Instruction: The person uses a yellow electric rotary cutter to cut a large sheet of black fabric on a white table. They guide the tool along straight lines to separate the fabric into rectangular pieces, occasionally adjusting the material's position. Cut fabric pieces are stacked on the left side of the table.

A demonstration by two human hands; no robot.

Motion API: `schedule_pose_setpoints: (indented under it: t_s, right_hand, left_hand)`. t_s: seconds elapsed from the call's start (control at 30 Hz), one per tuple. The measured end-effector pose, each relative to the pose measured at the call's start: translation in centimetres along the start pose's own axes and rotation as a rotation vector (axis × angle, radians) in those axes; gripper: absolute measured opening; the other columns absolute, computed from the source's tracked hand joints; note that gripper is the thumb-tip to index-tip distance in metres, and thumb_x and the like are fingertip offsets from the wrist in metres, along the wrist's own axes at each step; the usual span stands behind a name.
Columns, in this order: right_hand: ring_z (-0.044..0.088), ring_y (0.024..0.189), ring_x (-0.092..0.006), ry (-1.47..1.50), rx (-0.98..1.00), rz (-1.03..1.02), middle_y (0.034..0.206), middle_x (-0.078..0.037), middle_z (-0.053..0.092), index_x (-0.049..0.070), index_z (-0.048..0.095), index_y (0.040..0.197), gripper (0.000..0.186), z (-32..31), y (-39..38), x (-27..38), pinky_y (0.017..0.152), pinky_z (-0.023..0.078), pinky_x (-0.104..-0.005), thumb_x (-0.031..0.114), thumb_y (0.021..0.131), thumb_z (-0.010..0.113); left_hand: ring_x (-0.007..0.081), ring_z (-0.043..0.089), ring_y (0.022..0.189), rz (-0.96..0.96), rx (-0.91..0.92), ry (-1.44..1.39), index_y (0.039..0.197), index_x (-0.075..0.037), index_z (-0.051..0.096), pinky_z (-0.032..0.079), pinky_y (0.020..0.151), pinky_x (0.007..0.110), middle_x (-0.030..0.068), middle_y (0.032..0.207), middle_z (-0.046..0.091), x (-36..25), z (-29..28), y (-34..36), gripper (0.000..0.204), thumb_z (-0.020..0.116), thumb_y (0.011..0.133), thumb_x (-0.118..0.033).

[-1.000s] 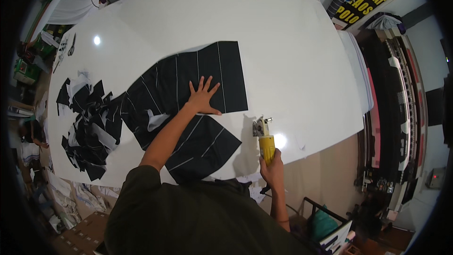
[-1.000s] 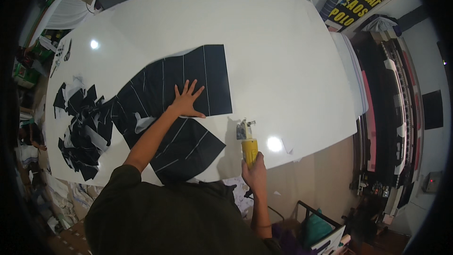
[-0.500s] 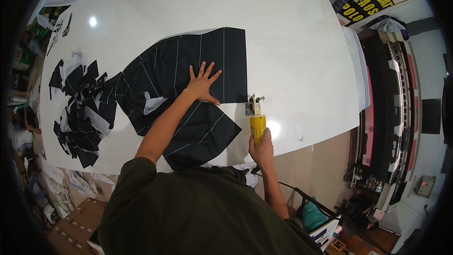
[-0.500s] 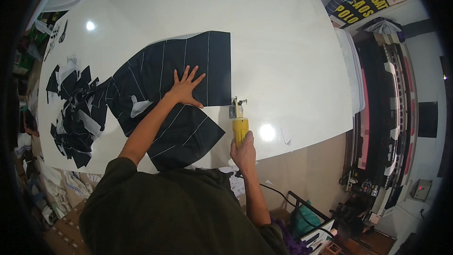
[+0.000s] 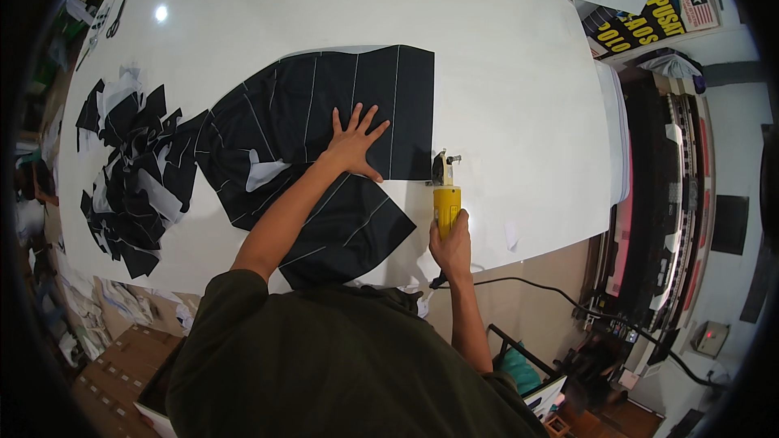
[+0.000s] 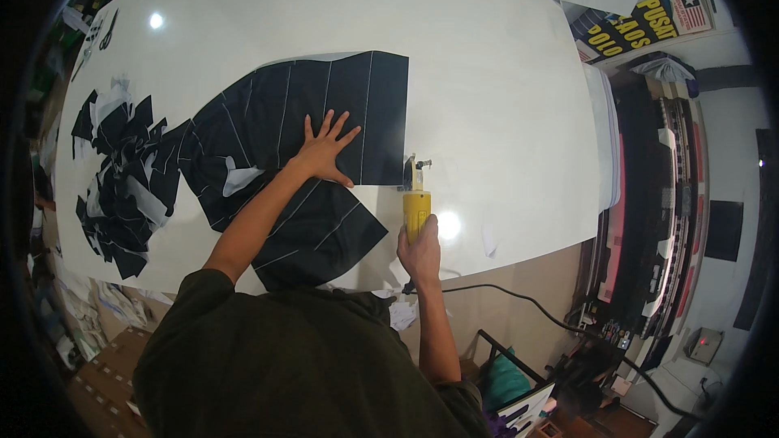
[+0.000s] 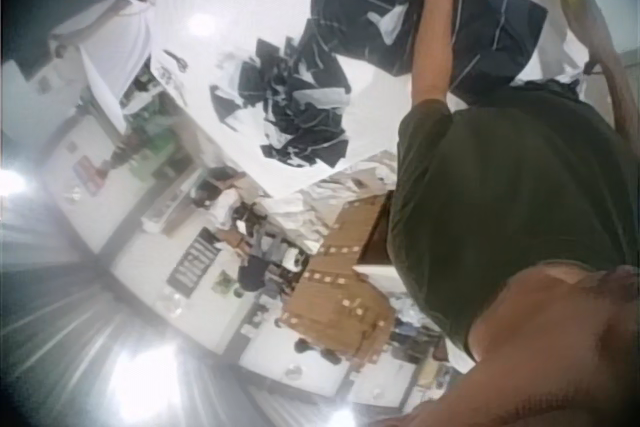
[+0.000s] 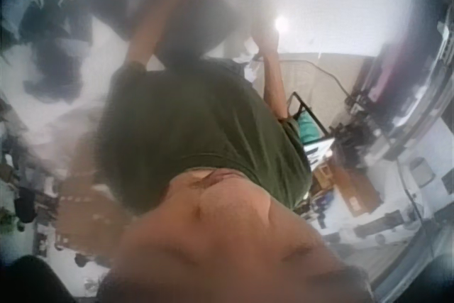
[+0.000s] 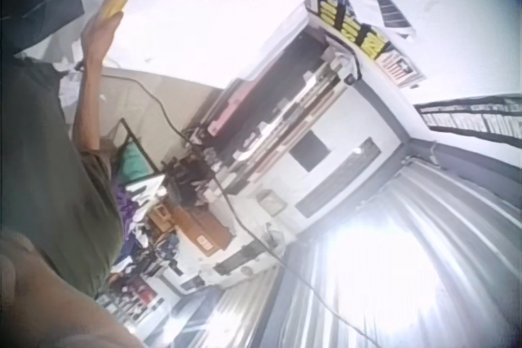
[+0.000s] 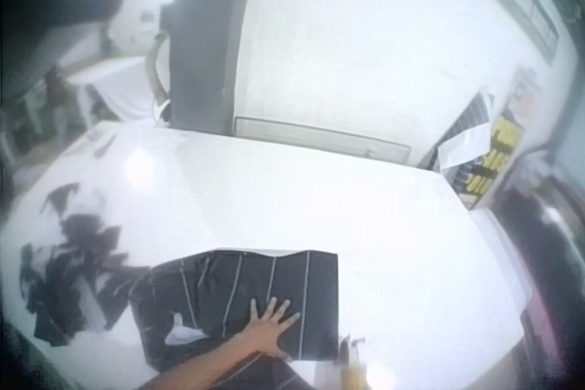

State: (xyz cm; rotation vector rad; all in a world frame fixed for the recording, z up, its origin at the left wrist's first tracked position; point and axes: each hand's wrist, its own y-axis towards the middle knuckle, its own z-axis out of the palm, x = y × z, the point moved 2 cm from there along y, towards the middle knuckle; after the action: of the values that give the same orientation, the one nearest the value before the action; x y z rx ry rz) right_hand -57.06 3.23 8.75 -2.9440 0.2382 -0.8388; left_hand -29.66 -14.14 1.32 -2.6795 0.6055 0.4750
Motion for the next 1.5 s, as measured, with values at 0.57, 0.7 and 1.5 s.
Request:
schedule_pose_setpoints:
  t_s: [0.57, 0.7, 1.5]
  right_hand:
    - [0.067, 0.096, -0.0551, 0.02, 0.078, 0.114, 0.107, -0.038, 0.065, -0.007, 0.042, 0.116, 0.045, -0.1, 10.4, 4.0, 0.082, 0.056, -0.0559, 0.022, 0.094, 0.068]
    - [0.069, 0.09, -0.0547, -0.002, 0.048, 0.049, 0.101, -0.04, 0.066, -0.007, 0.041, 0.117, 0.046, 0.6, 13.6, 3.0, 0.077, 0.057, -0.0545, 0.023, 0.094, 0.068]
    - [0.071, 0.092, -0.0553, -0.043, 0.015, -0.051, 0.101, -0.042, 0.068, -0.009, 0.041, 0.115, 0.052, 1.8, 28.1, 5.9, 0.078, 0.06, -0.0542, 0.028, 0.092, 0.07]
  left_hand:
    - [0.0438, -0.006, 0.161, -0.015, -0.01, 0.023, 0.168, -0.027, 0.025, -0.007, 0.115, 0.082, 0.0161, 0.177, 0.003, 0.1, 0.1, -0.4, 0.146, 0.088, 0.046, -0.078]
    - [0.0436, -0.006, 0.161, -0.011, -0.01, 0.021, 0.168, -0.026, 0.026, -0.008, 0.115, 0.082, 0.0162, 0.177, 0.004, 0.0, 0.0, -0.3, 0.146, 0.088, 0.046, -0.078]
    - [0.0442, -0.007, 0.161, -0.01, -0.006, -0.007, 0.168, -0.026, 0.026, -0.006, 0.116, 0.081, 0.0164, 0.176, 0.003, 0.1, -0.1, -0.6, 0.146, 0.089, 0.047, -0.077]
